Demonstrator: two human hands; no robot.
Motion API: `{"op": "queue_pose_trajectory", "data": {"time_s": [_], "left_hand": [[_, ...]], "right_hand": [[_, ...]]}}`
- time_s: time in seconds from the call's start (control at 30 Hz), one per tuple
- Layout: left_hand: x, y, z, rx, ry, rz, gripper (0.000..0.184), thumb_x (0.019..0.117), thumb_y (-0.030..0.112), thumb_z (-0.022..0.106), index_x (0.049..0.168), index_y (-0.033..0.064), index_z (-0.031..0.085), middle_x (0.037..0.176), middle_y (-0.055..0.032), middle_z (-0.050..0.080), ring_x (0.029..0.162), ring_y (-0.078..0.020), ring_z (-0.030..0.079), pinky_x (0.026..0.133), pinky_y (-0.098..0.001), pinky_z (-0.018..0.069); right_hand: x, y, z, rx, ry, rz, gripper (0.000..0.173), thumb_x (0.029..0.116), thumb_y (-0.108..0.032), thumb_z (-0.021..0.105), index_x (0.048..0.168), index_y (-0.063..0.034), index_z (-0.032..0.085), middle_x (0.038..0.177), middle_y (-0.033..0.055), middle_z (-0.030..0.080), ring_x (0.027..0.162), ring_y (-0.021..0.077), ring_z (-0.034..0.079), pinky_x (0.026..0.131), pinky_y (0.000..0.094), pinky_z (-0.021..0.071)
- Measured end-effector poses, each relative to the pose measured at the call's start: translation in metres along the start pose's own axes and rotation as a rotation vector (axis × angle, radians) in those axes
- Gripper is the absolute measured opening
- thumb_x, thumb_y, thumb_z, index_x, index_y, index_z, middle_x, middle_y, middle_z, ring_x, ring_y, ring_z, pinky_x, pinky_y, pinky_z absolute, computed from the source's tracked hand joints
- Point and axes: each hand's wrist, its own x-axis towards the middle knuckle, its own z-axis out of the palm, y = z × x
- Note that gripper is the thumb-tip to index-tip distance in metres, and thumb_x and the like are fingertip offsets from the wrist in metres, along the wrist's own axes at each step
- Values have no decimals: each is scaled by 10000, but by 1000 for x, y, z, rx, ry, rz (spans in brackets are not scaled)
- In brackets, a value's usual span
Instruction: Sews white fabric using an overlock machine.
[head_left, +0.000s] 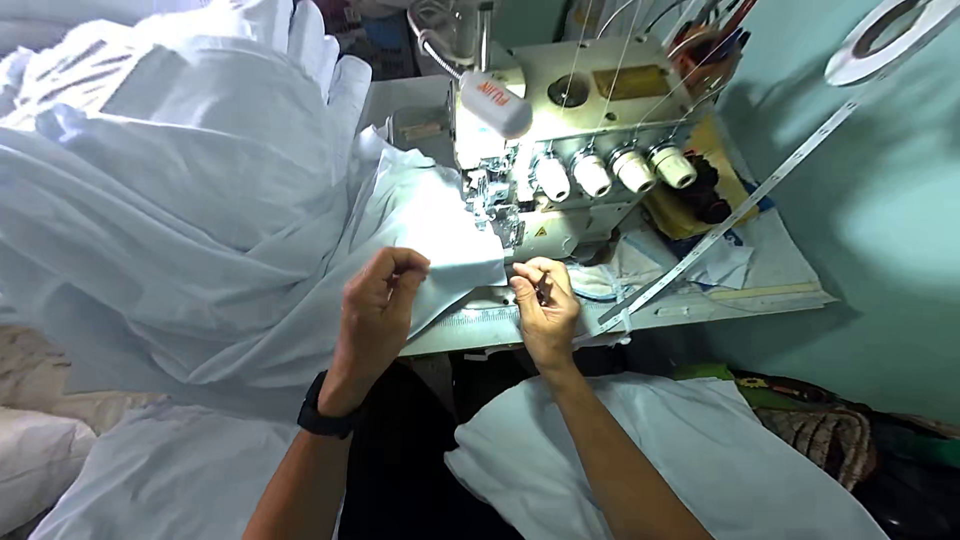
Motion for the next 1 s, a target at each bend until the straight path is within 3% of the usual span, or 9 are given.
{"op": "queue_pose_trajectory", "data": {"time_s": [0.07,0.13,0.23,0.33,0.6,0.67,0.73,0.8,1.0], "left_hand": [[17,-8,7,51,25,80,144,999,3,521,1065,-69,627,997,-77,635,886,-22,615,826,-179,523],[29,-15,13,75,24,88,138,988,-4,548,1057,-62,652,1005,-82,629,866,-12,601,792,-145,507],[35,-20,15,113,16,61,125,989,17,582,1038,-51,675,974,-76,644,840,6,595,768,-123,496],[35,-24,10,166,-9,37,139,985,46,601,1080,-41,653,947,-67,660,801,13,604,748,-129,503],[48,-31,-2,148,-66,22,152,953,28,646,1101,18,614,858,-10,624,677,40,560,627,-101,470],[51,-31,-1,153,-61,13,153,942,44,663,1087,9,631,861,-7,643,717,37,580,659,-109,478],[53,-28,-2,153,-77,7,169,928,61,678,1084,9,641,862,1,661,761,28,595,705,-125,483],[54,-21,0,152,-105,15,176,914,57,692,1076,6,647,861,-2,671,784,14,614,745,-144,504],[60,0,22,163,-232,52,187,863,72,766,1020,28,674,843,-24,690,764,-63,658,734,-232,554]], "right_hand": [[7,1,6,73,-78,141,194,938,-36,651,1091,65,715,1106,68,628,935,-1,606,799,133,517],[11,1,8,154,-171,265,137,920,-27,670,1029,44,714,1077,49,615,929,10,598,799,160,522],[10,2,11,189,-251,314,46,892,-23,713,861,6,729,902,8,662,772,-23,594,708,147,513],[5,-6,12,221,-246,394,177,866,-13,718,709,-68,658,658,-86,580,579,-61,504,571,126,435],[-3,-21,16,370,-228,580,296,796,18,762,630,-136,571,535,-113,503,461,-46,435,466,134,377],[0,-22,14,386,-251,600,227,805,-7,771,691,-115,607,562,-98,557,468,-38,474,466,139,404],[3,-23,11,379,-261,572,141,826,-58,763,882,-71,633,666,-94,584,521,-42,503,487,130,432],[2,-21,9,363,-184,487,239,833,-15,750,1044,9,639,728,-70,639,566,-29,543,514,139,461],[-16,-40,7,318,-161,355,342,814,61,723,1135,68,603,742,-60,678,646,2,648,637,181,580]]}}
